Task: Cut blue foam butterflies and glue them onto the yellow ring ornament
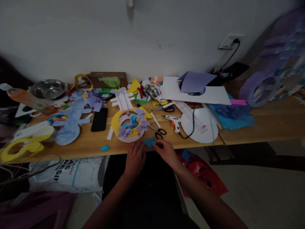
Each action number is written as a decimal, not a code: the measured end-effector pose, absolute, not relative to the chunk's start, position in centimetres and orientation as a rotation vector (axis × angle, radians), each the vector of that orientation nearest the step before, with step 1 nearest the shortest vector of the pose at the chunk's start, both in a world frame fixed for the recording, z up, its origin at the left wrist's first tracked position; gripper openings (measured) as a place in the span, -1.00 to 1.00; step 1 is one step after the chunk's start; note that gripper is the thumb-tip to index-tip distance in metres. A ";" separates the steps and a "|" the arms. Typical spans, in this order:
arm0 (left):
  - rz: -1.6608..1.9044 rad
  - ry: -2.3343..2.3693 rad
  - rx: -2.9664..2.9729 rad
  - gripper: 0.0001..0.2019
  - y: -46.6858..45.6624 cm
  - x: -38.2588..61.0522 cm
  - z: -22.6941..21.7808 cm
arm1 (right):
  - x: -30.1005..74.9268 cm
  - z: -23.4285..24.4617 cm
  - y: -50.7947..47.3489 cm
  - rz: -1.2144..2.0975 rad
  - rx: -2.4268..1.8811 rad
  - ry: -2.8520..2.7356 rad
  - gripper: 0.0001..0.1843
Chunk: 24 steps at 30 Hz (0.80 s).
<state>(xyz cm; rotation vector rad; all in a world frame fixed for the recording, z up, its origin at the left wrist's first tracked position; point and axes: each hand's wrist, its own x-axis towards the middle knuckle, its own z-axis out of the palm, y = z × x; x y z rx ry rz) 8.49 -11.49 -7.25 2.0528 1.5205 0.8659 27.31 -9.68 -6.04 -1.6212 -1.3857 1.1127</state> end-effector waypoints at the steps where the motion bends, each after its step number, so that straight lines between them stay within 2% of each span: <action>1: 0.843 1.515 2.128 -0.64 -11.4 8.3 -7.6 | 27.3 -6.2 -9.2 1.099 -1.636 -1.410 -0.78; 5: 0.744 1.497 2.362 -0.56 -11.3 7.7 -8.9 | 27.0 -6.6 -7.8 1.049 -1.728 -1.478 -0.87; 10: 0.684 1.480 2.529 -0.54 -11.3 7.3 -9.6 | 26.6 -7.0 -7.2 0.996 -1.814 -1.512 -0.88; 24: 0.705 1.412 2.604 -0.52 -11.0 6.7 -10.8 | 25.3 -7.3 -7.1 0.868 -1.940 -1.523 -0.94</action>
